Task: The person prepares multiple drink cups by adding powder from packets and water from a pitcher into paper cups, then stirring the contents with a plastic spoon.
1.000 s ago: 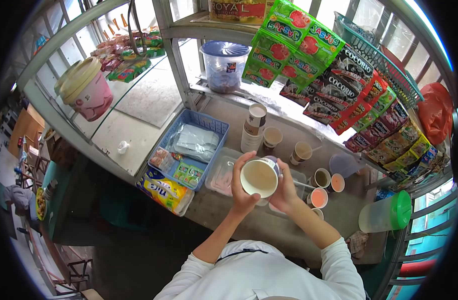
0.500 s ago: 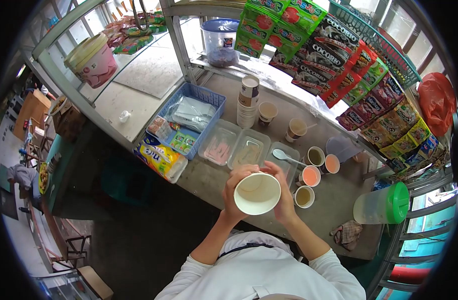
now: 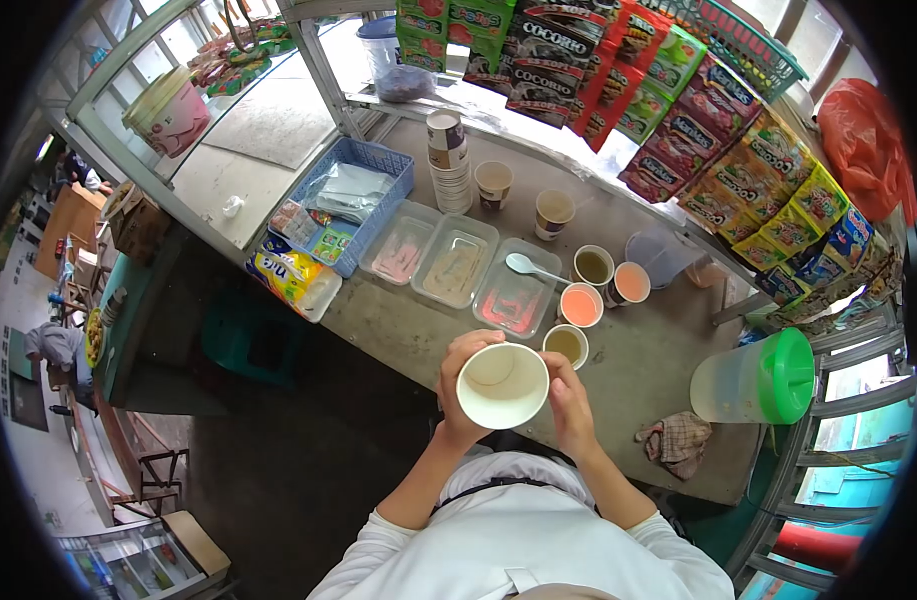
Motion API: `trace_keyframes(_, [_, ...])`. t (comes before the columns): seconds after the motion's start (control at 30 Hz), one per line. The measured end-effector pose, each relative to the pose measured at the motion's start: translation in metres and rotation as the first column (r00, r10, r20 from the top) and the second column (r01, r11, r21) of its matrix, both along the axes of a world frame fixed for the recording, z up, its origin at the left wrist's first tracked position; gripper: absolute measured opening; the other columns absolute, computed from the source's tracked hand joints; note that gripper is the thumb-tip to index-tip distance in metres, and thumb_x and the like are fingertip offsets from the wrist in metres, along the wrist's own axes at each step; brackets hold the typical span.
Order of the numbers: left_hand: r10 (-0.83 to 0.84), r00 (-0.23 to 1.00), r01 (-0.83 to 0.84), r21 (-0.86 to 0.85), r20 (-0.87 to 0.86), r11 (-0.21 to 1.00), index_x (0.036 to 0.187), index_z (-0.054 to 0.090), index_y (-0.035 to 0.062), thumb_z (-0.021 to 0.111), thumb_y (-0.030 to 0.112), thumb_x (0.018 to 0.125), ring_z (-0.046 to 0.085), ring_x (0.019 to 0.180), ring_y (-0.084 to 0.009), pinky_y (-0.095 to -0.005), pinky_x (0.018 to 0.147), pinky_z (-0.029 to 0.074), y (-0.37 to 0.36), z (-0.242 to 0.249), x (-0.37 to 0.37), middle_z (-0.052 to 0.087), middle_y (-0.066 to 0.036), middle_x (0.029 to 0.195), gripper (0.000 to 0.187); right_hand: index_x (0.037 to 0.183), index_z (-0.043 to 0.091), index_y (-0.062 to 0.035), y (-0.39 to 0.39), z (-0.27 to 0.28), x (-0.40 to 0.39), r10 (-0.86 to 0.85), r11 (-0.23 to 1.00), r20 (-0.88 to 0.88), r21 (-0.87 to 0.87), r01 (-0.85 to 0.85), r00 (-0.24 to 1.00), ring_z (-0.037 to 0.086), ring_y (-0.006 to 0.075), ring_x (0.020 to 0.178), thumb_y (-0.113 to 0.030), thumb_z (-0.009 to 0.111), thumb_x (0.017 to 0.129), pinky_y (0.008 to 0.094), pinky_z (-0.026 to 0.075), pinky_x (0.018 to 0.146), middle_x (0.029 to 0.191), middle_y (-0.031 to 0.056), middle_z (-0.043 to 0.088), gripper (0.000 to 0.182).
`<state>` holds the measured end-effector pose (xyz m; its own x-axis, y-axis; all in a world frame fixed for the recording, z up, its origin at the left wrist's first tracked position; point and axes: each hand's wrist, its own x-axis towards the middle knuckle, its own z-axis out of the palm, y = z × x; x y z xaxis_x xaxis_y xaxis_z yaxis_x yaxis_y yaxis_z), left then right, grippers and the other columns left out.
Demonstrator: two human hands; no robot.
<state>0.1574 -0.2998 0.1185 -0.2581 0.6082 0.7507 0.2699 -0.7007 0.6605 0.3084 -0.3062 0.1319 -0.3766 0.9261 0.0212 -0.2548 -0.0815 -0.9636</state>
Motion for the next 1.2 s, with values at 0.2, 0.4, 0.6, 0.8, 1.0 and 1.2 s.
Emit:
trace_keyframes(0.2, [-0.03, 0.998, 0.015, -0.243, -0.058, 0.97, 0.128, 0.039, 0.0027, 0.092, 0.021, 0.057, 0.059, 0.106, -0.0247, -0.0362, 0.091, 0.048, -0.025, -0.006, 0.03, 0.055, -0.015, 0.117, 0.091, 0.121, 0.055, -0.0003, -0.016, -0.019, 0.042, 0.013, 0.992, 0.004, -0.127, -0.012, 1.0, 0.054, 0.0158, 0.106, -0.033, 0.044, 0.095, 0.031, 0.042, 0.088, 0.113, 0.0076, 0.059, 0.043])
trace_keyframes(0.4, [0.024, 0.999, -0.005, -0.403, 0.042, 0.915, 0.126, 0.044, 0.0024, 0.093, 0.022, 0.053, 0.063, 0.103, -0.0224, -0.0344, 0.088, 0.051, -0.042, -0.016, 0.067, 0.059, -0.011, 0.116, 0.091, 0.119, 0.058, -0.0005, -0.03, -0.021, 0.085, 0.022, 0.986, 0.037, -0.166, -0.016, 0.999, 0.057, 0.013, 0.093, -0.032, 0.045, 0.095, 0.0289, 0.042, 0.085, 0.104, 0.0051, 0.063, 0.041])
trace_keyframes(0.6, [-0.121, 0.978, 0.183, -0.414, 0.172, 0.892, 0.129, 0.041, 0.0007, 0.089, 0.019, 0.059, 0.059, 0.106, -0.0198, -0.033, 0.09, 0.049, -0.044, -0.017, 0.095, 0.054, -0.01, 0.118, 0.087, 0.124, 0.052, -0.0016, -0.044, -0.023, 0.108, -0.004, 0.976, 0.032, -0.216, 0.01, 0.999, 0.055, 0.0119, 0.094, -0.026, 0.053, 0.092, 0.0283, 0.042, 0.085, 0.105, 0.0038, 0.059, 0.04])
trace_keyframes(0.8, [-0.179, 0.954, 0.27, -0.433, 0.239, 0.86, 0.13, 0.042, 0.0009, 0.09, 0.017, 0.06, 0.061, 0.105, -0.0206, -0.0342, 0.09, 0.049, -0.04, -0.02, 0.103, 0.06, -0.012, 0.116, 0.086, 0.129, 0.051, -0.0064, -0.042, -0.042, 0.118, 0.017, 0.992, 0.148, -0.129, 0.003, 0.989, 0.058, 0.0133, 0.09, -0.015, 0.064, 0.087, 0.028, 0.044, 0.083, 0.112, 0.0044, 0.057, 0.044])
trace_keyframes(1.0, [-0.212, 0.933, 0.339, -0.512, 0.292, 0.789, 0.134, 0.036, 0.0014, 0.084, 0.013, 0.066, 0.054, 0.113, -0.0195, -0.0334, 0.096, 0.044, -0.041, -0.031, 0.095, 0.052, -0.01, 0.122, 0.084, 0.129, 0.053, -0.0086, -0.026, -0.038, 0.121, 0.092, 0.996, 0.424, -0.022, -0.091, 0.901, 0.06, 0.0153, 0.092, -0.022, 0.068, 0.086, 0.0297, 0.044, 0.081, 0.112, 0.0067, 0.058, 0.048])
trace_keyframes(1.2, [-0.068, 0.947, 0.256, -0.613, 0.313, 0.747, 0.134, 0.036, 0.0048, 0.084, 0.015, 0.068, 0.056, 0.111, -0.02, -0.0342, 0.095, 0.045, -0.041, -0.045, 0.071, 0.054, -0.011, 0.121, 0.082, 0.13, 0.053, -0.0091, -0.018, -0.036, 0.144, 0.093, 0.976, 0.772, 0.056, -0.213, 0.629, 0.06, 0.028, 0.098, -0.03, 0.068, 0.083, 0.0393, 0.045, 0.086, 0.117, 0.0134, 0.058, 0.053])
